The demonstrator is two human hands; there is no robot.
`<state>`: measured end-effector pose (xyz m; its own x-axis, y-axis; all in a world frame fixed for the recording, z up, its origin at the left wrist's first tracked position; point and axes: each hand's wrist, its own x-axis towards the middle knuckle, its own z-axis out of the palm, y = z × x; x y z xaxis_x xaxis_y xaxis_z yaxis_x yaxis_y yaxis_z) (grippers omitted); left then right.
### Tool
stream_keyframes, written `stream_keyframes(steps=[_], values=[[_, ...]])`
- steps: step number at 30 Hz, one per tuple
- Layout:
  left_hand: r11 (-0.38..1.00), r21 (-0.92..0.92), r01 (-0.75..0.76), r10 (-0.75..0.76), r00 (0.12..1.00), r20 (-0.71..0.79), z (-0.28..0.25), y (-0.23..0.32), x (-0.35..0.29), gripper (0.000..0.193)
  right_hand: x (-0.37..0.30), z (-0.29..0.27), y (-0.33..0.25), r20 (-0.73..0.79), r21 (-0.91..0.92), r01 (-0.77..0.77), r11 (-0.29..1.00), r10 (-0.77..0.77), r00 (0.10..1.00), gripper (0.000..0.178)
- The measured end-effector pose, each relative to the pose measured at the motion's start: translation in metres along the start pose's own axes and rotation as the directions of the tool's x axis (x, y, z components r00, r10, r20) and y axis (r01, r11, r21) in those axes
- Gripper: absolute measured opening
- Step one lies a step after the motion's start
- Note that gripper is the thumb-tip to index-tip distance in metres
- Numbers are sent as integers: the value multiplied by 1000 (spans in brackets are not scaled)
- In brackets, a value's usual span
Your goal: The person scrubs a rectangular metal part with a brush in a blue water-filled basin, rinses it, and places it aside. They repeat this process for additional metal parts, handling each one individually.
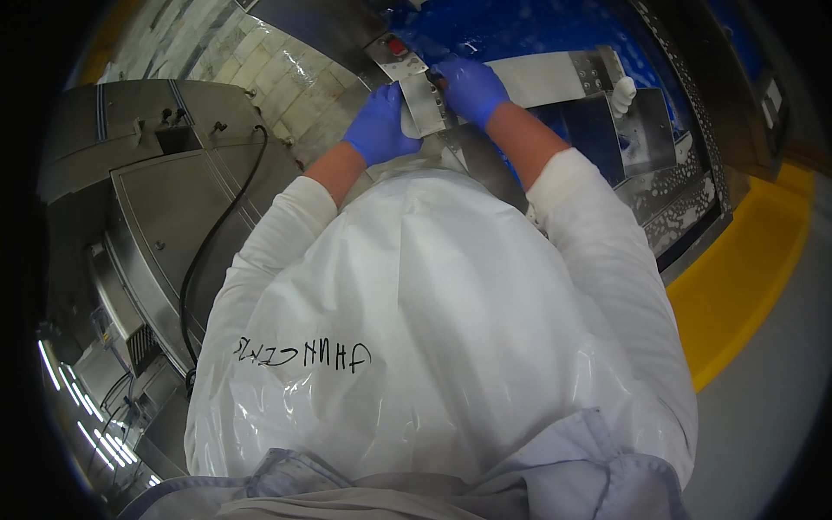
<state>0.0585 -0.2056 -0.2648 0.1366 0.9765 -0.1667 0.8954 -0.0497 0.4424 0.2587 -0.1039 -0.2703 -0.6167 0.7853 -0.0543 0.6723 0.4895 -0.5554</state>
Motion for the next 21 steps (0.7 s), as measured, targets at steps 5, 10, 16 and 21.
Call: stream_keyframes(steps=[5, 10, 16, 21], values=[[999, 7, 46, -46, 999, -2, -8, 4, -5, 113, -59, -9, -2, 0, 50, -37, 998, 37, 999, 24], [951, -303, -62, 28, 993, -117, -10, -8, -17, 117, -91, -27, 22, -30, 318, -242, 917, 265, 964, 30], [893, -449, -18, -82, 976, -202, -22, -23, -16, 76, -148, -136, 1, -403, 279, -56, 959, 170, 899, 32], [914, -163, -371, 303, 893, -333, -41, 25, 39, 64, -194, -242, 52, -358, 245, -516, 821, 571, 739, 32]])
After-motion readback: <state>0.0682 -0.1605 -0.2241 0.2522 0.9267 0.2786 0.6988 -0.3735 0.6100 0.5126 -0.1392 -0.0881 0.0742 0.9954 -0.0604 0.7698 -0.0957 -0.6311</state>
